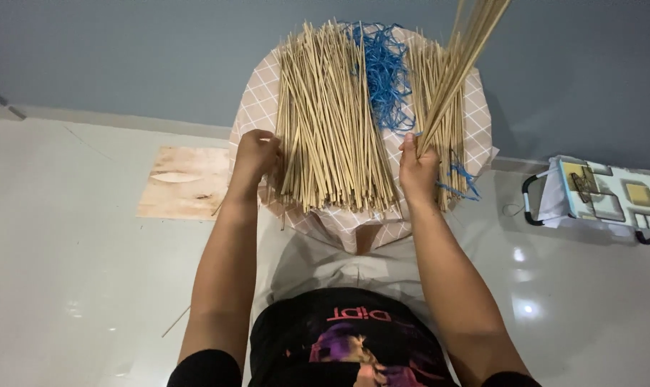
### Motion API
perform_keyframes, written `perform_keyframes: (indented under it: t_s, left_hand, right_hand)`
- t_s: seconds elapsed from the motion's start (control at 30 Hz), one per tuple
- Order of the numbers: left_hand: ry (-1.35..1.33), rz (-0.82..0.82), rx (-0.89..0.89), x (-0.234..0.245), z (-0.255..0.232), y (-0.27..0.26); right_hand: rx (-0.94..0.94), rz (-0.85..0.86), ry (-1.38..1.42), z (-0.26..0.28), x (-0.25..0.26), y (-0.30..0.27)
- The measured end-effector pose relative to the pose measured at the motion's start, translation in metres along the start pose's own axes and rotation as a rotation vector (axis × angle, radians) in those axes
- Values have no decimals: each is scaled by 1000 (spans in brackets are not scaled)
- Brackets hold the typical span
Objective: Gathering bamboo sticks into bundles and tying them with blue plastic string.
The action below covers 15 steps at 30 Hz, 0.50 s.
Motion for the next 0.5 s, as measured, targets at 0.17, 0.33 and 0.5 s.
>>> perform_keyframes:
  t_s: [0.17, 0.33, 0.5]
  left_hand:
    - [86, -103, -60, 15, -6, -25]
    - [245, -235, -136, 39, -41, -82]
    - [-48, -286, -414, 44, -57, -123]
  right_hand:
    - [17, 1, -16, -4, 0, -1]
    - [42, 4, -13, 3, 0, -2]
    - [57, 0, -125, 24, 6, 1]
Point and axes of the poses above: each hand's wrist, its own y-axis towards the middle knuckle, its own x-axis out of the back of the hand, z = x × y, the point moved 3 cm from there along y, towards the middle knuckle, and after that the axes turned 15 degrees about x, right-handed, at the moved point
